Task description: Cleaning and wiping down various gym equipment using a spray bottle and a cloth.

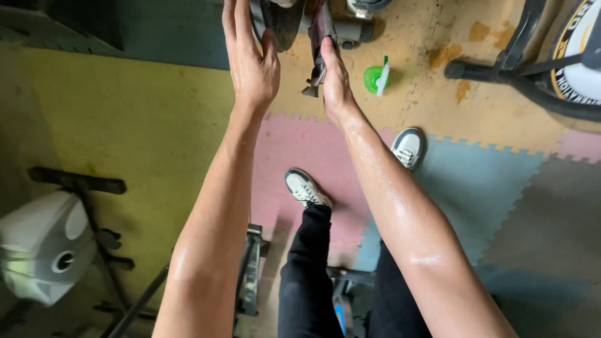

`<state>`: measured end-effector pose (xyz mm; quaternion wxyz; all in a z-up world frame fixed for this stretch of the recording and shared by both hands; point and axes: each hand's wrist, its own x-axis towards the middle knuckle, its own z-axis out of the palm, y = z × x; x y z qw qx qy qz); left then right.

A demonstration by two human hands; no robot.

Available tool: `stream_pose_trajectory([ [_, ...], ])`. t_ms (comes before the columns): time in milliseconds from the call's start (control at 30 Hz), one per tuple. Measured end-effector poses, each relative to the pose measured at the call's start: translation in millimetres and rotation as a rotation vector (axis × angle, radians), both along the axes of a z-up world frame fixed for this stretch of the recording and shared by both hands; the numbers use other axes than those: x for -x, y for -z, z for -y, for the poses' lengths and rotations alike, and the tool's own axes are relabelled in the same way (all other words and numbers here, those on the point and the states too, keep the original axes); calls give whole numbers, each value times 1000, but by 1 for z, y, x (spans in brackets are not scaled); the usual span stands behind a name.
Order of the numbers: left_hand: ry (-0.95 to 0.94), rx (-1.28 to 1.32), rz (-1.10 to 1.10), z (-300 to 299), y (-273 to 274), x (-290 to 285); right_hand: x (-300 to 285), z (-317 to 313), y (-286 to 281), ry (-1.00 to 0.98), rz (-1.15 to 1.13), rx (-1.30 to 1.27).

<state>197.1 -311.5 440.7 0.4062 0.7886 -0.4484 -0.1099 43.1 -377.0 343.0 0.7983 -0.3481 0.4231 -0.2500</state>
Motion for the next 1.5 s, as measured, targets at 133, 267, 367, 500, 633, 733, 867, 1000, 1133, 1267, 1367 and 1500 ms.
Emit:
stream_pose_trajectory([
  [133, 16, -22, -16, 13, -3, -23, -13, -4, -26, 43, 103, -60],
  [267, 30, -490, 107, 16, 69, -56, -19, -2, -32, 90, 166, -22],
  [367, 158, -402, 258, 27, 99, -70, -38, 14, -16, 232, 222, -145],
  [500, -92, 101, -235, 69, 56, -73, -71, 21, 33, 438, 300, -294],
  [633, -193, -260, -419, 99, 22, -68, -82, -4, 100, 607, 363, -416],
  [733, -255, -386, -468, 99, 30, -64, -93, -3, 48, 550, 310, -384],
  [867, -239, -316, -571, 92, 44, -62, -114, 12, 30, 503, 244, -306],
  [1000, 34, -351, -250, 52, 74, -73, -133, 11, 29, 442, 174, -233],
  [1133, 283, -331, 42, 5, 93, -87, -153, -18, 28, 351, 93, -213],
  [1267, 294, -355, -16, 28, 88, -82, -133, 3, 4, 279, 2, -111],
  [1367, 101, -372, -347, 39, 62, -70, -112, -7, -4, 184, -63, -65],
  [1500, -38, -226, -590, 42, 75, -64, -108, 1, -10, 114, -76, 85],
])
